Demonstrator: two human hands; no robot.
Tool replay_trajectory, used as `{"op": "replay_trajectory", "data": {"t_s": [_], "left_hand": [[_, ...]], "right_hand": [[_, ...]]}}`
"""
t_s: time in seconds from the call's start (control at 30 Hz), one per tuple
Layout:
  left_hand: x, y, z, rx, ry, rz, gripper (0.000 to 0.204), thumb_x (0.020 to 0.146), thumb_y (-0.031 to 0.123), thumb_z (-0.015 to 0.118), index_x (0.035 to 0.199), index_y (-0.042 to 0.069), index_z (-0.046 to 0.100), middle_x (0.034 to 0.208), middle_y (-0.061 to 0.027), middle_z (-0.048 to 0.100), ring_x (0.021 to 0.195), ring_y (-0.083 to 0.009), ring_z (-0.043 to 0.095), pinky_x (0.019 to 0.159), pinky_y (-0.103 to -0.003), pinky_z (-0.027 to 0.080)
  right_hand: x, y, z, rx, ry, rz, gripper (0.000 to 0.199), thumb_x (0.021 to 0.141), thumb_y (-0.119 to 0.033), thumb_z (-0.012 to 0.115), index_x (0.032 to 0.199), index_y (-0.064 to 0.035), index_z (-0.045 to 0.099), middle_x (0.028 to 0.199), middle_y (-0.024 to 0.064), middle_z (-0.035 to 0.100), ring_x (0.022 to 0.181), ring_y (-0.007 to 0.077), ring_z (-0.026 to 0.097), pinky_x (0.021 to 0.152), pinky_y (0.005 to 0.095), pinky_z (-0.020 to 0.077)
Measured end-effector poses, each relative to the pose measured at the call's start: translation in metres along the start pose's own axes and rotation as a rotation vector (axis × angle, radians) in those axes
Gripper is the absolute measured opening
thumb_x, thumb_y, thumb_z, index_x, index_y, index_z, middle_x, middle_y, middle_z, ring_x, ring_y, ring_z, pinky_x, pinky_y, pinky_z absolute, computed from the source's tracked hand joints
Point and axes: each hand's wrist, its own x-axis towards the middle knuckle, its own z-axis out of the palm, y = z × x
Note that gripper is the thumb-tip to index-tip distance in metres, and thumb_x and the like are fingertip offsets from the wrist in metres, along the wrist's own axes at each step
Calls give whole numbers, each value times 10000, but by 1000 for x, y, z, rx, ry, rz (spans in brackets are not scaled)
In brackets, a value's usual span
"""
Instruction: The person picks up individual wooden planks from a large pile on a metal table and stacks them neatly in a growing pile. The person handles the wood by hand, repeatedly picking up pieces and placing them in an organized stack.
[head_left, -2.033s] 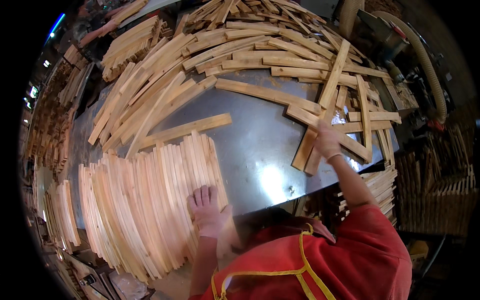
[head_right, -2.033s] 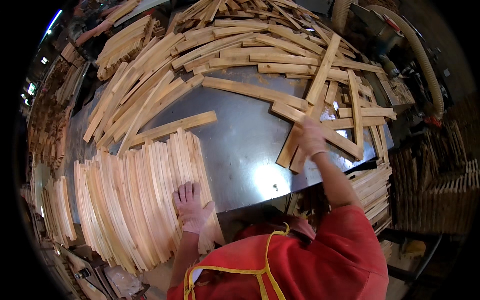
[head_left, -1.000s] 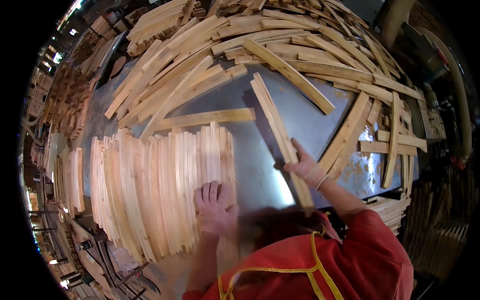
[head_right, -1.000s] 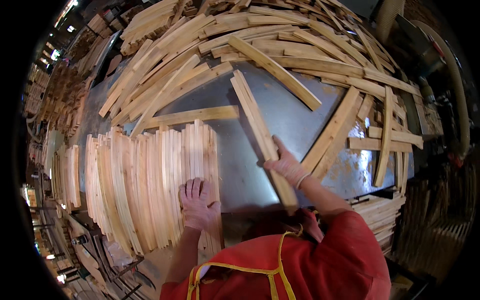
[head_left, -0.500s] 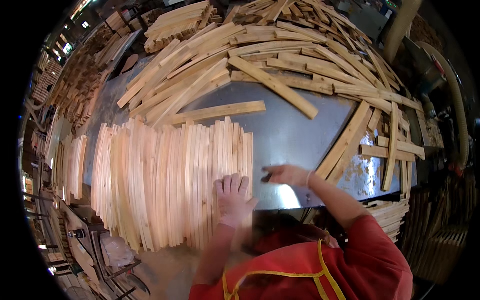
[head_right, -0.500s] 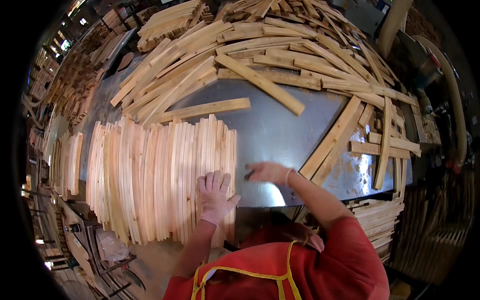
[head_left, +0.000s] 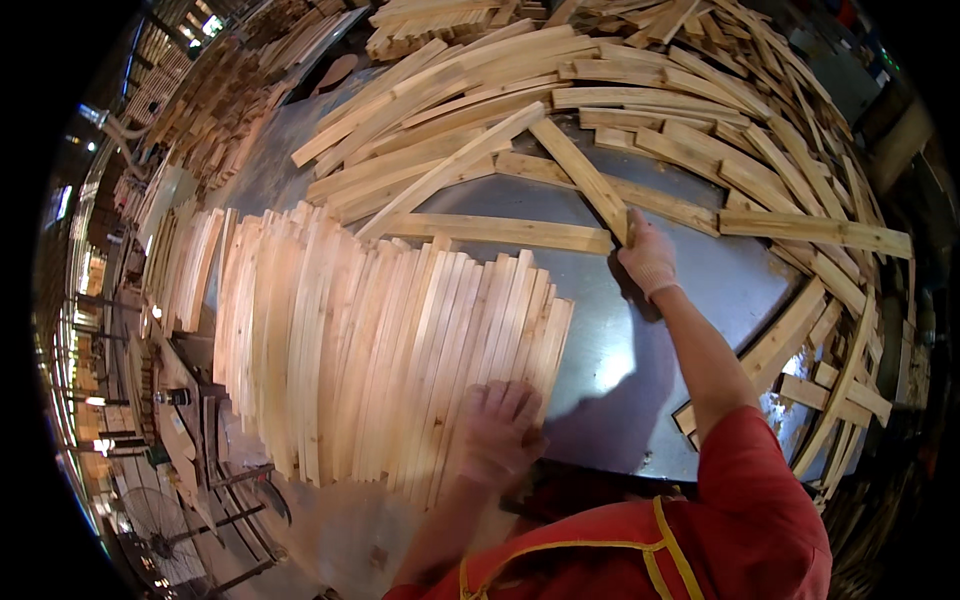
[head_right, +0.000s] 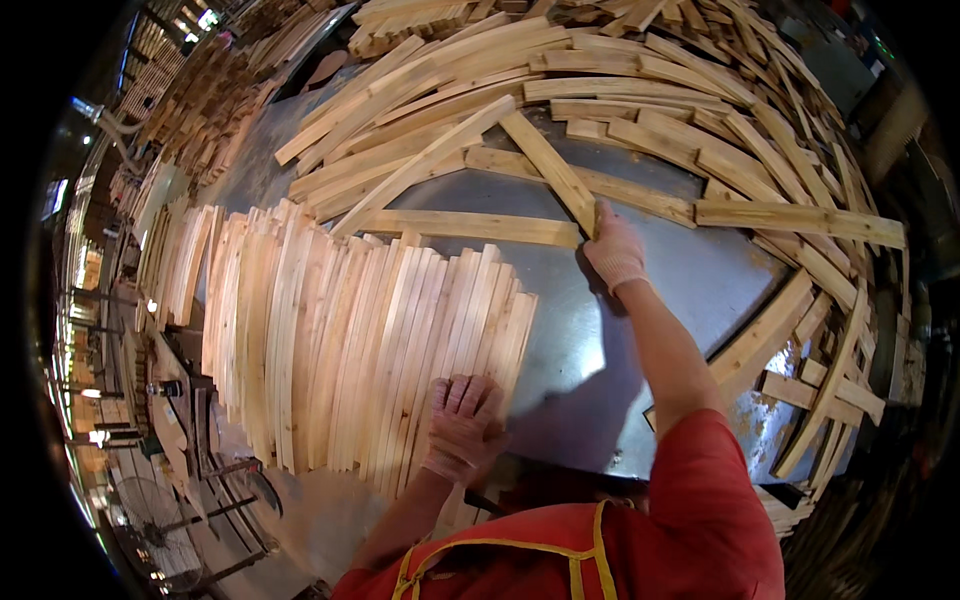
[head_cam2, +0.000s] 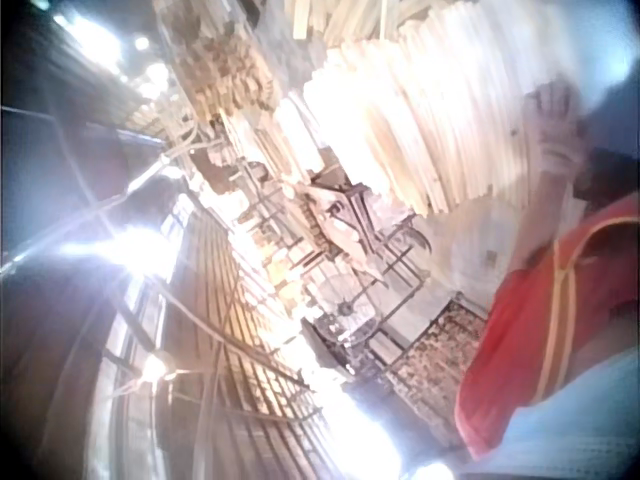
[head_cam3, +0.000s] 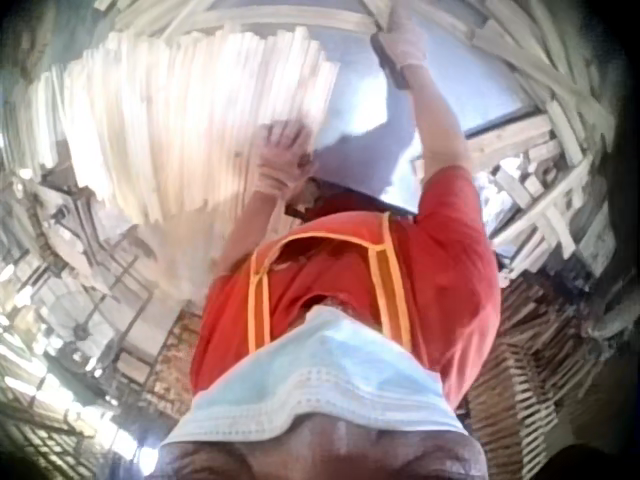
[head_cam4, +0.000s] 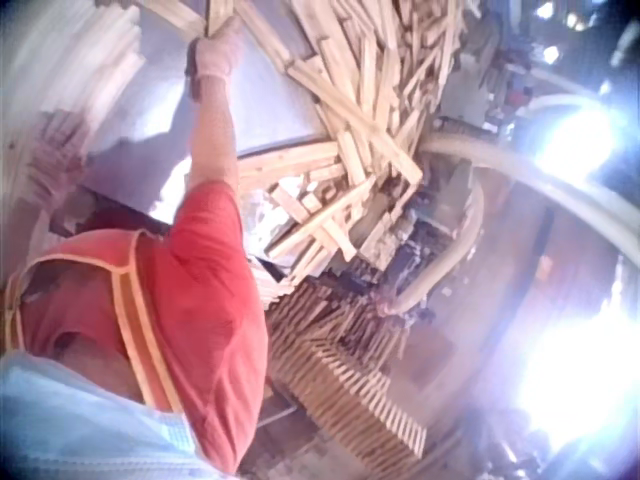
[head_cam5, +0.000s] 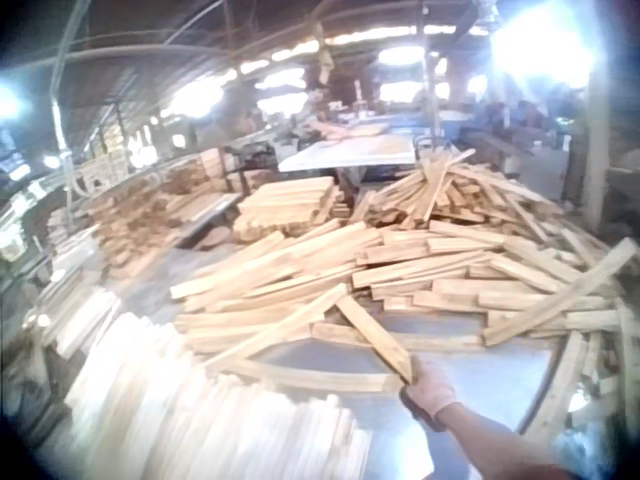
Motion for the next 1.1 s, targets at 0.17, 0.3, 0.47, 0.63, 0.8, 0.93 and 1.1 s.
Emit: {"op": "replay_trajectory", "data": {"t_s": [0.17,0.3,0.47,0.63,0.8,0.93,1.1], "left_hand": [[0,-3,6,-27,94,-25,667,636,376,884,1222,132,679,1327,-115,598,1287,-368,551,1128,-609,393],[3,-3,8,38,130,0,570,634,334,857,1138,136,681,1256,-109,619,1206,-356,587,1075,-568,440],[3,-8,9,35,179,13,538,635,319,820,1117,134,668,1193,-118,625,1130,-339,605,1032,-531,466],[-13,-8,21,79,180,-14,596,679,372,804,1202,123,664,1227,-130,608,1171,-338,580,1062,-547,439],[-9,-5,-2,48,-15,-42,641,744,449,762,1275,109,649,1307,-116,592,1292,-332,524,1183,-565,322],[-32,-5,12,211,-138,-51,767,927,580,616,1561,157,527,1596,-118,486,1523,-328,364,1307,-565,148],[-27,-10,21,236,-221,-56,782,979,648,554,1618,202,490,1684,-126,396,1578,-333,293,1332,-571,94]], "right_hand": [[7,-25,-7,-8,-20,-409,848,834,-226,786,1601,-154,431,1382,206,648,1293,398,610,1072,513,516],[42,-81,20,-150,-115,-535,909,814,-230,821,1614,-152,397,1388,194,652,1307,386,621,1067,512,519],[61,-92,10,-301,-298,-505,844,810,-219,828,1552,-135,435,1327,202,688,1242,395,673,1018,508,544],[44,-1,-76,-249,-156,-431,868,816,-203,822,1598,-113,457,1179,250,731,1130,433,707,941,507,571],[-90,105,-130,332,-464,167,870,849,-56,768,1647,-16,425,1098,128,720,936,207,655,868,322,545],[-231,79,-67,940,-542,457,927,896,-142,831,1694,-58,367,1268,110,704,1010,180,666,846,325,591],[-352,-30,12,619,-733,302,1079,997,-411,739,1720,14,60,1271,231,739,1130,311,726,991,390,578]]}}
